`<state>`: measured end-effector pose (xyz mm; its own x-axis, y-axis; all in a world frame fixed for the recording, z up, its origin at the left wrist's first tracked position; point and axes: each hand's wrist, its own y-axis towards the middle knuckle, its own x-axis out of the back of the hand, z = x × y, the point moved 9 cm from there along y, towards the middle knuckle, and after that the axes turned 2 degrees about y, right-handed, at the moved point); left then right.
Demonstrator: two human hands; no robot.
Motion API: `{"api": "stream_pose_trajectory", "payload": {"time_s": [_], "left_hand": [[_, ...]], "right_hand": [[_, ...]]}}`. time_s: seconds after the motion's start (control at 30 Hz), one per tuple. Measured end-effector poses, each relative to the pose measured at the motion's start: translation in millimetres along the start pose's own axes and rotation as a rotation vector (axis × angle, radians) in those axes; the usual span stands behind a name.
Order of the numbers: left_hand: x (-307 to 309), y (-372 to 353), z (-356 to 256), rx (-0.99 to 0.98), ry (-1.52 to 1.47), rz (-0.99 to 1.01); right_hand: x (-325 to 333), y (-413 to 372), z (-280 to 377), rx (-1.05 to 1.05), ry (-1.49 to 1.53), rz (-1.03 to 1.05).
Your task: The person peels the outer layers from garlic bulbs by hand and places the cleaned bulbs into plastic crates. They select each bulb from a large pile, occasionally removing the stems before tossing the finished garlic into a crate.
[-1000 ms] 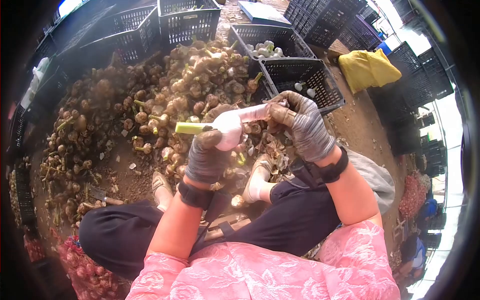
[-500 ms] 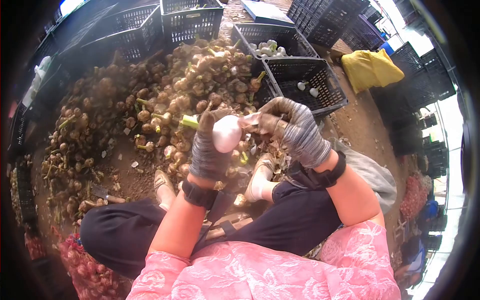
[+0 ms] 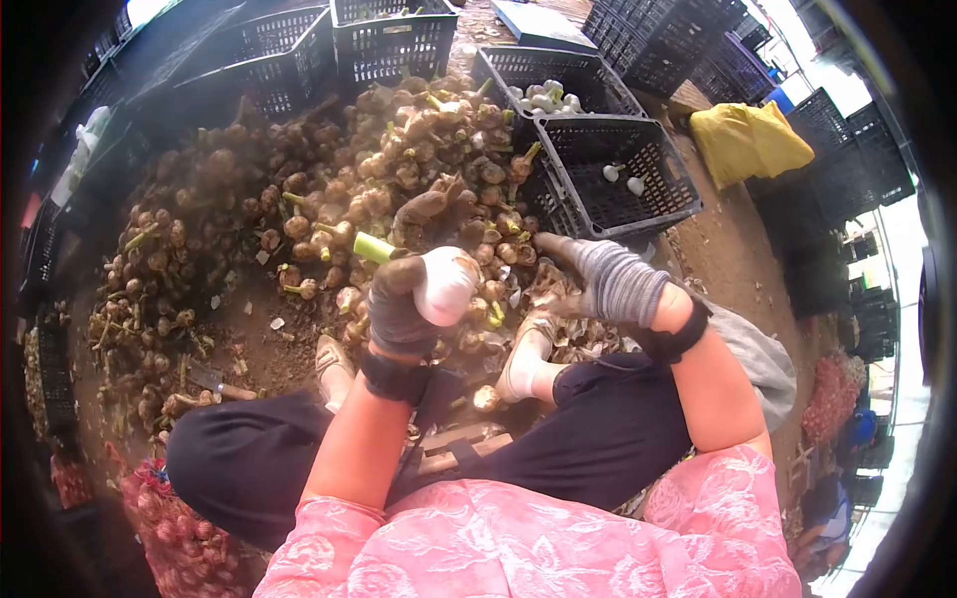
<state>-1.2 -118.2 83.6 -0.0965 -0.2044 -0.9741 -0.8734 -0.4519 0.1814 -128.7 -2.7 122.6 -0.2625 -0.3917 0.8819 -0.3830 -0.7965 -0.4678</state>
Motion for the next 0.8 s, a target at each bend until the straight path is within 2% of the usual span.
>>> {"api": "stream_pose_trajectory", "payload": {"time_s": [0.07, 0.13, 0.2, 0.23, 0.27, 0.3, 0.33, 0.37, 0.4, 0.47, 0.5, 0.63, 0.7, 0.73, 0.8], "left_hand": [[1.6, -4.6, 12.8, 0.136, 0.223, -0.089], [5.5, -6.1, 24.5, 0.166, 0.351, -0.093], [18.7, -8.0, 33.0, 0.251, 0.539, -0.085], [12.0, 2.1, 19.2, 0.02, 1.015, 0.023], [-1.8, 8.0, 21.8, 0.016, 1.014, 0.022], [-9.6, 11.5, 18.3, -0.028, 0.837, -0.105], [-9.9, 12.6, 12.9, -0.07, 0.659, -0.229], [-10.2, 15.2, 3.0, -0.246, 1.123, -0.179], [-9.4, 13.1, 4.0, -0.247, 1.122, -0.181], [-16.9, 8.9, 9.8, -0.162, 0.857, -0.254], [-13.1, 8.0, 14.8, -0.082, 0.857, -0.276], [-20.6, 9.0, 21.2, -0.117, 0.765, -0.231], [-17.0, 6.8, 27.0, -0.026, 0.703, -0.244], [-13.8, 6.7, 27.9, -0.031, 0.703, -0.246], [-8.1, 7.5, 25.0, -0.165, 1.057, -0.222]], "right_hand": [[20.4, -8.8, 41.7, 0.422, 0.909, -0.113], [18.6, -14.9, 66.5, 0.398, 1.3, 0.032], [28.0, -19.6, 74.2, 0.423, 1.185, -0.148], [39.6, -23.7, 70.9, 0.496, 1.04, -0.368], [49.9, -31.2, 70.0, 0.564, 0.883, -0.578], [50.0, -31.4, 70.9, 0.567, 0.883, -0.572], [51.3, -30.1, 65.5, 0.483, 0.908, -0.592], [52.6, -29.6, 59.4, 0.398, 0.932, -0.613], [55.0, -32.1, 60.1, 0.398, 0.932, -0.61], [54.7, -34.5, 54.5, 0.308, 0.899, -0.596], [55.2, -34.5, 55.9, 0.349, 0.938, -0.62], [57.1, -35.6, 56.7, 0.322, 0.879, -0.628], [53.9, -32.0, 52.8, 0.319, 0.922, -0.587], [50.8, -29.2, 50.6, 0.309, 0.966, -0.551], [52.9, -29.0, 50.7, 0.347, 0.98, -0.56]]}}
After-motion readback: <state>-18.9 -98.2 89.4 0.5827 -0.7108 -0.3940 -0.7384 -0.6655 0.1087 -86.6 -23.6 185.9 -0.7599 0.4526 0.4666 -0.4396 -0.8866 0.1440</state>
